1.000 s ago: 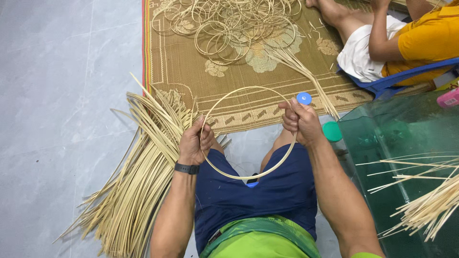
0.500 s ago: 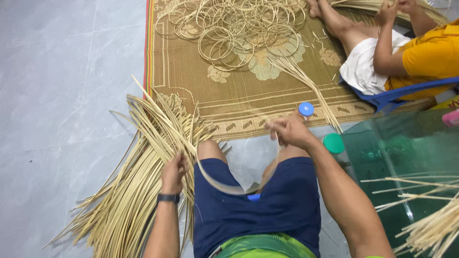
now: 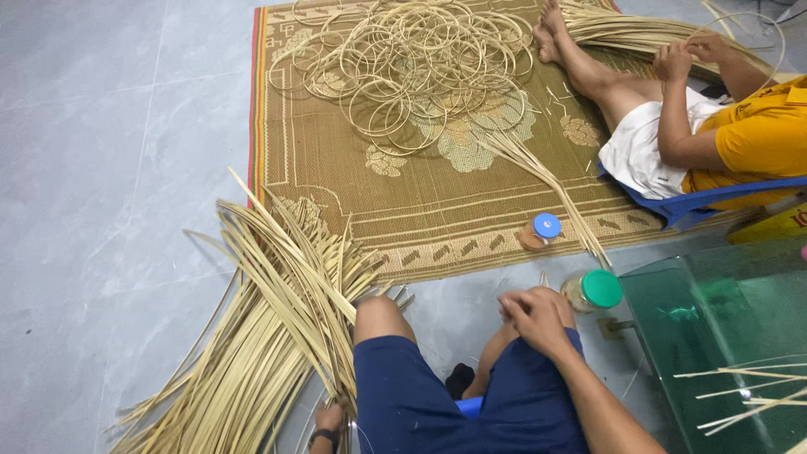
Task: The person bends a thin bamboo strip into a circle, overlaps the ends, and wraps another strip around the joint to secure it.
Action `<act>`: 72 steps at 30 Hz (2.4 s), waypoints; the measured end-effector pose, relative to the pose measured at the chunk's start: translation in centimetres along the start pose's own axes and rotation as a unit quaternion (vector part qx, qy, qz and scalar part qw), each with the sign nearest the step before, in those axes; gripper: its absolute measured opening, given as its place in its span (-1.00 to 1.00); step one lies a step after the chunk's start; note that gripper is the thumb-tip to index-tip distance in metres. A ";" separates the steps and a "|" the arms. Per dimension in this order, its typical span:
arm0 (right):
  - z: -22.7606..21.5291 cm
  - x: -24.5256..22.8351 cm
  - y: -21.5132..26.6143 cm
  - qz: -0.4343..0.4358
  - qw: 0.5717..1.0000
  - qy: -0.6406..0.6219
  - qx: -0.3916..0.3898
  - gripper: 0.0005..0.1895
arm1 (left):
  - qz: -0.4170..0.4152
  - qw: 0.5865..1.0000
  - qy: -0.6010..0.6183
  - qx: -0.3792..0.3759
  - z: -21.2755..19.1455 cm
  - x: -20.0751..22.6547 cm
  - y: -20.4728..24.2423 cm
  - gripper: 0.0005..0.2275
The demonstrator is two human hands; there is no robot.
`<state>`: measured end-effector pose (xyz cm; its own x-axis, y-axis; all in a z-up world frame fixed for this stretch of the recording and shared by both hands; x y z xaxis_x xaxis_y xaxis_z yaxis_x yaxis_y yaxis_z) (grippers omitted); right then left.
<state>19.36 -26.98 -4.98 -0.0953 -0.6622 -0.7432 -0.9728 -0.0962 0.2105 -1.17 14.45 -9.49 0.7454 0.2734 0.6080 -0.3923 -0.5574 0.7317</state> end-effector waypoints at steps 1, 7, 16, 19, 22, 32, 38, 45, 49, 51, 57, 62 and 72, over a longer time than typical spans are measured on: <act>0.2 1.2 0.9 0.001 1.000 0.000 0.003 -0.75 | 0.002 1.000 -0.001 -0.002 0.3 0.9 1.0 -0.33; 1.2 5.0 2.6 0.031 0.996 -0.077 0.024 -0.77 | -0.001 0.994 -0.110 0.016 0.8 3.6 3.8 -0.61; 1.7 0.9 2.2 0.014 1.000 0.005 0.002 -0.76 | 0.126 0.966 0.030 0.223 -3.1 -1.1 0.2 -0.72; 1.6 -0.3 2.4 0.023 0.998 0.058 -0.001 -0.74 | 0.123 0.958 0.155 0.210 -4.8 -4.3 -1.0 -0.70; 1.6 -0.9 2.4 0.011 0.995 0.096 0.004 -0.73 | 0.126 0.950 0.195 0.207 -6.6 -7.1 -2.4 -0.46; -0.7 -1.9 2.0 -0.072 0.943 -0.323 -0.022 -0.38 | 0.307 0.948 0.032 0.071 -8.2 -7.2 -2.3 -0.74; -15.0 -1.1 4.1 -0.169 0.721 -0.666 0.086 -0.27 | 0.278 0.926 -0.254 -0.029 -8.3 -2.5 2.9 -0.79; -26.9 9.5 9.4 -0.167 0.705 -0.558 0.405 -0.69 | 0.300 0.903 -0.303 -0.045 -12.7 0.7 2.7 -0.82; -28.5 13.8 12.1 -0.110 0.677 -0.510 0.519 -0.58 | 0.264 0.915 -0.297 -0.069 -15.1 0.9 0.0 -0.82; -28.3 13.2 12.8 -0.118 0.689 -0.472 0.538 -0.52 | 0.149 0.978 -0.149 -0.005 -16.5 0.0 -1.0 -0.79; -25.6 7.5 12.6 -0.158 0.672 -0.542 0.480 -0.33 | 0.205 0.877 0.434 0.012 -13.1 2.5 2.9 -0.83; -22.3 0.2 10.6 -0.200 0.745 -0.528 0.355 -0.31 | 0.245 0.728 0.628 -0.125 -9.8 8.9 5.9 -0.82; -14.6 -12.6 12.5 -0.309 0.902 -0.253 0.162 -0.60 | 0.229 0.725 0.306 -0.573 0.3 17.1 13.2 -0.75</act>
<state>11.51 -30.73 16.30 0.4830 -0.1243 -0.8668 -0.8756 -0.0542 -0.4801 6.57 11.60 10.48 0.1535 0.7579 0.6341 -0.9749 0.2208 -0.0279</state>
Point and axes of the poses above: each hand's wrist, its own y-axis away from the middle knuckle, its own z-axis out of the palm, x = y × z, the point moved 7 cm from there along -y, towards the middle knuckle, and after that the axes turned 9 degrees about y, right-handed, at the moved point
